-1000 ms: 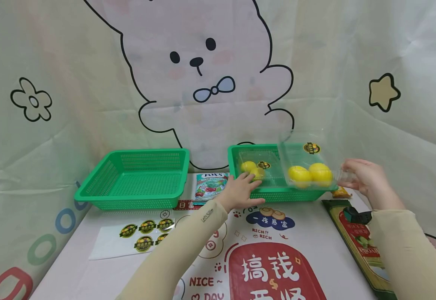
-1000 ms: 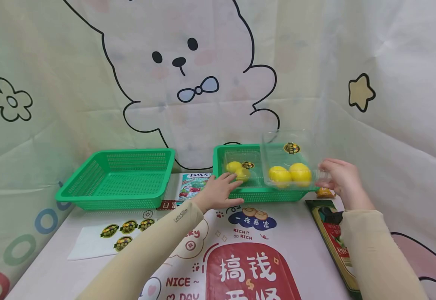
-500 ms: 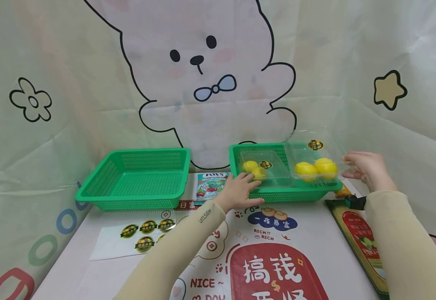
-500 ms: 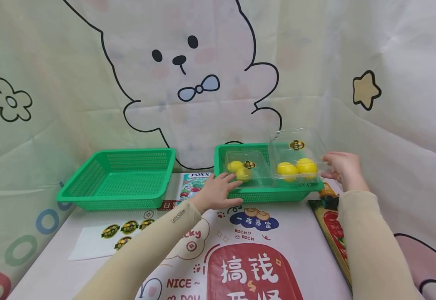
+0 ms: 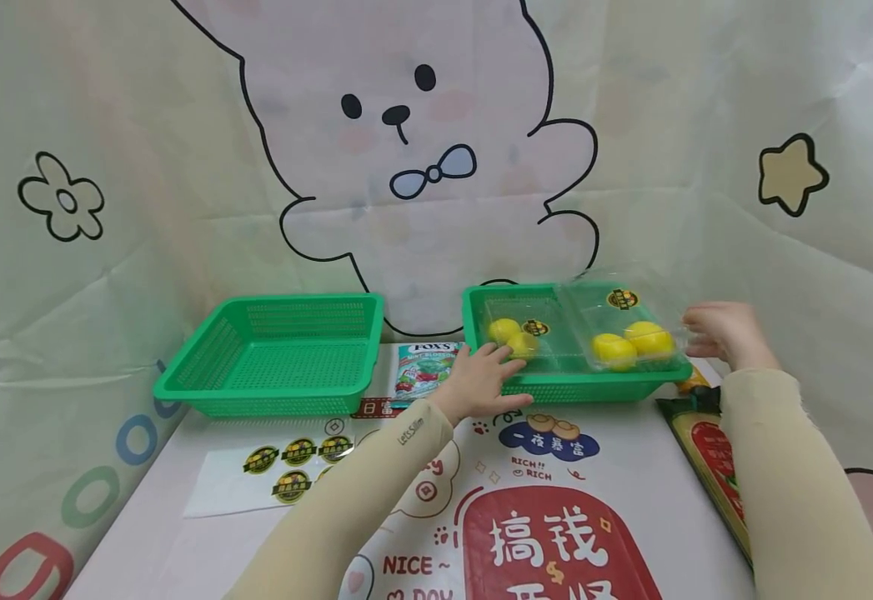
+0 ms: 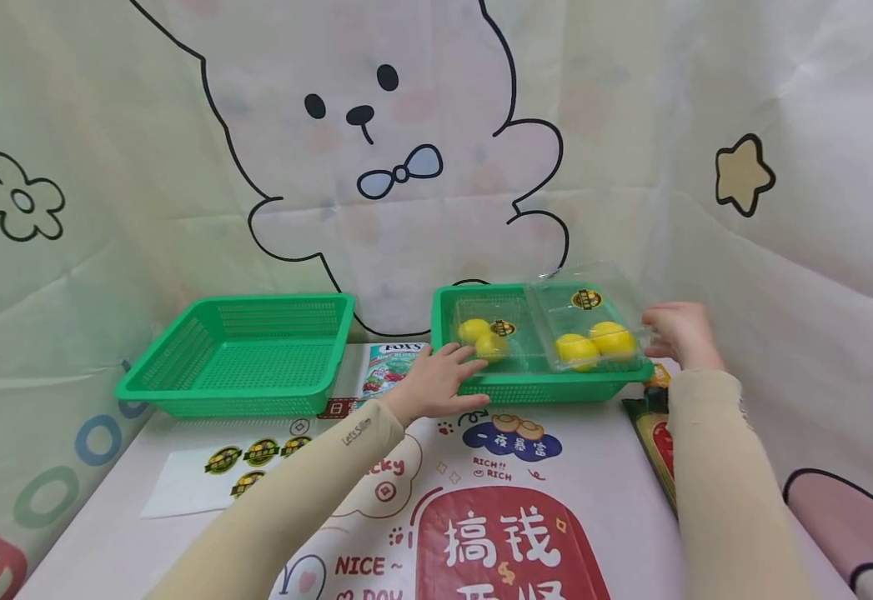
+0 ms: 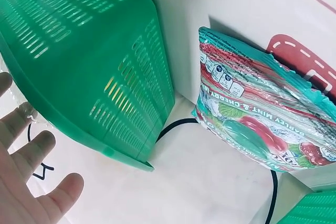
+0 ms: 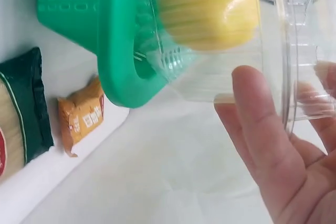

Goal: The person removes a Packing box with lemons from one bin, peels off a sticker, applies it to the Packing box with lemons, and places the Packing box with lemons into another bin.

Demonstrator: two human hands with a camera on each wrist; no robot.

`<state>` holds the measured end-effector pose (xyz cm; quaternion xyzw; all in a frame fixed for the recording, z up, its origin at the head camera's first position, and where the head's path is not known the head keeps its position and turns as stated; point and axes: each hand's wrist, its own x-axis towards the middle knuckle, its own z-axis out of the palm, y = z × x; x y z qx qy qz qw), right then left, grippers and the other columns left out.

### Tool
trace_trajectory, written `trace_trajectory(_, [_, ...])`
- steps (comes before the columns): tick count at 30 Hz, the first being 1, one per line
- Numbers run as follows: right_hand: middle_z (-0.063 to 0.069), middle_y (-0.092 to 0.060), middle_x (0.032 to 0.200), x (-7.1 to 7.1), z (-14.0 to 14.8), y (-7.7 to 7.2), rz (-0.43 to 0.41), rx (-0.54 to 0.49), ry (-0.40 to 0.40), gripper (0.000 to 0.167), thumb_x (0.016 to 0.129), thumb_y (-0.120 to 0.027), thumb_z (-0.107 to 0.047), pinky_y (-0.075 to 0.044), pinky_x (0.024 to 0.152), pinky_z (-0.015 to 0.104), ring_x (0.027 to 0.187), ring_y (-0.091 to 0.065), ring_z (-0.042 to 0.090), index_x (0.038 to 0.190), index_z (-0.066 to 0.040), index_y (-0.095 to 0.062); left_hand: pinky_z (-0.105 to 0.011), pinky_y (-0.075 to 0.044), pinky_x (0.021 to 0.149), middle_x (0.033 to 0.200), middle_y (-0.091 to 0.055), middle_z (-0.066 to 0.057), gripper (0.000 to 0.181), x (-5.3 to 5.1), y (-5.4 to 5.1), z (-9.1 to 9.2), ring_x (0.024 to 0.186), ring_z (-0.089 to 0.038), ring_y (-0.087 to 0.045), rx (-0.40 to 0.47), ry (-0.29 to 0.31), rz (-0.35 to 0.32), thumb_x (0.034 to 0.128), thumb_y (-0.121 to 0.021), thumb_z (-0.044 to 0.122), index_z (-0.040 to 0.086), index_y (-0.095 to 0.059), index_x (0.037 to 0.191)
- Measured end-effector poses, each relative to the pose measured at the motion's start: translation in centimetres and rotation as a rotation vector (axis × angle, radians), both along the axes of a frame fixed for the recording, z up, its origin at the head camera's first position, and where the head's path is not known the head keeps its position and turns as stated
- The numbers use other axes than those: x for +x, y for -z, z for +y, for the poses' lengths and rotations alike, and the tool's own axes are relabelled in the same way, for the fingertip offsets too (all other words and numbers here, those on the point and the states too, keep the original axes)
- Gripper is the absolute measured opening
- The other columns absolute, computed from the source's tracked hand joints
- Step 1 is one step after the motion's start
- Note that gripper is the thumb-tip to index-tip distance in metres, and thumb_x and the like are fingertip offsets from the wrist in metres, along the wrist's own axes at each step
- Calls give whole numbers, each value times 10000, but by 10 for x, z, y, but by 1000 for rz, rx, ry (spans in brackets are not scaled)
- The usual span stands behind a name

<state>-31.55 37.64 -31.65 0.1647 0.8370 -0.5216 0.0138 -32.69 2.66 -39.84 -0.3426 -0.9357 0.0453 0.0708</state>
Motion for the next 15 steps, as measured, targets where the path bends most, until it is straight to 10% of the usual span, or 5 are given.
trace_trajectory(8, [354, -270, 1412, -13, -1, 0, -38, 80, -2, 599, 918, -445, -238, -562, 737, 344, 1215, -407, 467, 1381, 114, -301, -565, -304, 1041, 1472, -353, 1, 697, -1, 0, 0, 1339, -234, -331, 14, 5, 6, 852, -290, 725, 320, -376, 1413])
trace_trajectory(15, [352, -321, 1365, -14, -2, -3, -75, 117, -17, 555, 917, -456, -226, -563, 727, 350, 888, -625, 313, 1341, 118, -354, -561, -305, 1045, 1475, -350, 0, 694, 2, -1, 1, 1335, -229, -340, 11, -2, -1, 854, -291, 723, 317, -383, 1409])
